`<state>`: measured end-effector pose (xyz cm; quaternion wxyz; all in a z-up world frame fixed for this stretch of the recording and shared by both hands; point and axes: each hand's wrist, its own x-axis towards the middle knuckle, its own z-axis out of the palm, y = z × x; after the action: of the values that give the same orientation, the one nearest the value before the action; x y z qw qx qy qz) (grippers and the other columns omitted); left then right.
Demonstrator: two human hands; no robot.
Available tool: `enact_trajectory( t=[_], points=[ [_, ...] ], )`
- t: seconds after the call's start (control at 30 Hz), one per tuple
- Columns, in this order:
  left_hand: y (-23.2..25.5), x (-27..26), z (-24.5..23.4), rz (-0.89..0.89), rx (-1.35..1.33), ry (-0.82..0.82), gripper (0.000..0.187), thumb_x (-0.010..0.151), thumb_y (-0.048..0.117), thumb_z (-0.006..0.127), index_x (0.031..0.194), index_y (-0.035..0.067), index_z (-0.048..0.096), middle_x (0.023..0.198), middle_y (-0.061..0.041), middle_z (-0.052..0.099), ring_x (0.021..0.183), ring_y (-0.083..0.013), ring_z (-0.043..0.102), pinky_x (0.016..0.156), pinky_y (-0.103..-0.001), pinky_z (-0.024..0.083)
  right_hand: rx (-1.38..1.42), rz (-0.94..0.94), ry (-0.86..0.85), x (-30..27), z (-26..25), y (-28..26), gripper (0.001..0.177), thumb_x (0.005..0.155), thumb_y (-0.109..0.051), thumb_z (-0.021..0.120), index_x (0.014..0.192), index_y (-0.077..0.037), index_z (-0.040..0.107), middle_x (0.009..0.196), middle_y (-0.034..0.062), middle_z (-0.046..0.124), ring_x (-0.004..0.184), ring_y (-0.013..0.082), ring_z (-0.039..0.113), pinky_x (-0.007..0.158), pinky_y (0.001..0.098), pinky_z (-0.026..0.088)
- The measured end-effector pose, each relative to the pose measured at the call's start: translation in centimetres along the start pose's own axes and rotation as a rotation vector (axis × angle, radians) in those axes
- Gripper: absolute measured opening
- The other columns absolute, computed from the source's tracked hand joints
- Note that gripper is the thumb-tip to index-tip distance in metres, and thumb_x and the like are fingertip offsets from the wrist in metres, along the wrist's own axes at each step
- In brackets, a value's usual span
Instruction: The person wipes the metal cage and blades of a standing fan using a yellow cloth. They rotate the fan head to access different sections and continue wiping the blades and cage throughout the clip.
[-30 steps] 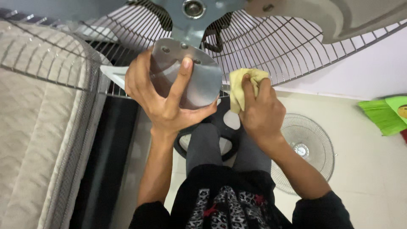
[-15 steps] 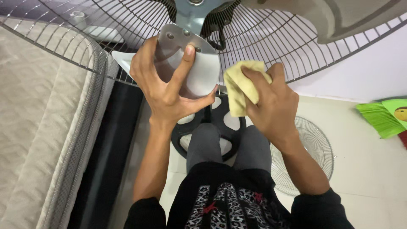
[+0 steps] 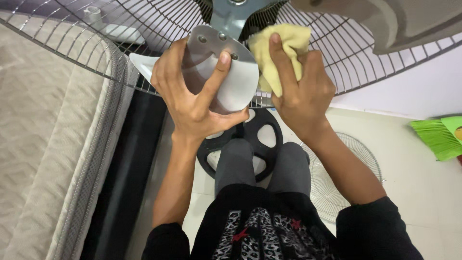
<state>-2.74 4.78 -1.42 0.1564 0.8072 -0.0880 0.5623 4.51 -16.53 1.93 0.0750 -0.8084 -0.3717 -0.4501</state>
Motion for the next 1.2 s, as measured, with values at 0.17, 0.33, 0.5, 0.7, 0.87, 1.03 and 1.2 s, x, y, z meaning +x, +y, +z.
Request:
enact_trajectory(
  t=[0.17, 0.33, 0.5, 0.7, 0.87, 1.03, 1.2],
  points=[
    [0.4, -0.2, -0.3, 0.009, 0.02, 0.006, 0.085, 0.082, 0.078, 0.084, 0.148, 0.03, 0.061, 0.151, -0.025, 0.041, 0.136, -0.0397, 0.044, 0.115, -0.054, 0.034, 0.04, 0.05, -0.118, -1.6, 0.0, 0.7, 0.078, 0.077, -0.004, 0.081, 0.152, -0.013, 0.061, 0.108, 0.0114, 0.051, 0.089, 0.0259, 0.06, 0.067, 0.0364, 0.051],
    [0.0, -0.4, -0.2, 0.017, 0.064, 0.002, 0.086, 0.081, 0.081, 0.083, 0.147, 0.03, 0.062, 0.149, -0.026, 0.042, 0.135, -0.0404, 0.044, 0.115, -0.054, 0.034, 0.069, 0.094, -0.184, -1.5, -0.5, 0.2, 0.077, 0.072, -0.004, 0.08, 0.147, -0.01, 0.063, 0.107, 0.0132, 0.052, 0.088, 0.0281, 0.062, 0.063, 0.0379, 0.051],
    [-0.2, -0.5, 0.3, 0.029, 0.072, 0.029, 0.089, 0.078, 0.084, 0.083, 0.146, 0.03, 0.063, 0.148, -0.027, 0.043, 0.133, -0.0403, 0.044, 0.113, -0.054, 0.034, 0.06, 0.131, -0.226, -2.6, -1.0, -0.6, 0.07, 0.077, -0.002, 0.08, 0.144, -0.007, 0.063, 0.114, 0.0136, 0.054, 0.089, 0.0278, 0.065, 0.065, 0.0366, 0.053],
    [-0.1, -0.8, 0.3, 0.041, 0.071, 0.03, 0.089, 0.077, 0.082, 0.086, 0.146, 0.03, 0.065, 0.148, -0.026, 0.043, 0.133, -0.0398, 0.043, 0.113, -0.055, 0.034, 0.144, 0.218, -0.325, -4.9, -1.6, -1.6, 0.069, 0.066, -0.001, 0.075, 0.135, -0.003, 0.066, 0.111, 0.0157, 0.054, 0.084, 0.031, 0.067, 0.061, 0.0398, 0.053],
    [-0.2, -0.6, 0.3, 0.029, 0.06, 0.012, 0.091, 0.075, 0.075, 0.091, 0.149, 0.03, 0.063, 0.152, -0.024, 0.041, 0.138, -0.0396, 0.041, 0.117, -0.055, 0.033, 0.219, 0.294, -0.498, -4.3, -2.2, -0.8, 0.058, 0.067, -0.007, 0.079, 0.124, -0.009, 0.071, 0.109, 0.0161, 0.057, 0.074, 0.0318, 0.068, 0.06, 0.0444, 0.054],
    [0.2, -0.4, -0.2, 0.022, 0.058, 0.01, 0.089, 0.073, 0.067, 0.094, 0.148, 0.03, 0.063, 0.153, -0.023, 0.039, 0.139, -0.0396, 0.041, 0.116, -0.054, 0.032, 0.312, 0.302, -0.399, -3.9, -3.2, 0.0, 0.051, 0.07, -0.012, 0.085, 0.12, -0.013, 0.073, 0.107, 0.0142, 0.057, 0.075, 0.0333, 0.067, 0.063, 0.0433, 0.054],
    [0.3, -0.3, -0.2, -0.007, 0.045, 0.027, 0.089, 0.075, 0.065, 0.098, 0.149, 0.03, 0.062, 0.156, -0.021, 0.04, 0.143, -0.0376, 0.042, 0.119, -0.053, 0.031, 0.318, 0.223, -0.186, -3.2, -3.8, -0.1, 0.058, 0.078, -0.011, 0.086, 0.134, -0.014, 0.071, 0.107, 0.0123, 0.054, 0.08, 0.0274, 0.065, 0.066, 0.037, 0.054]
  ],
)
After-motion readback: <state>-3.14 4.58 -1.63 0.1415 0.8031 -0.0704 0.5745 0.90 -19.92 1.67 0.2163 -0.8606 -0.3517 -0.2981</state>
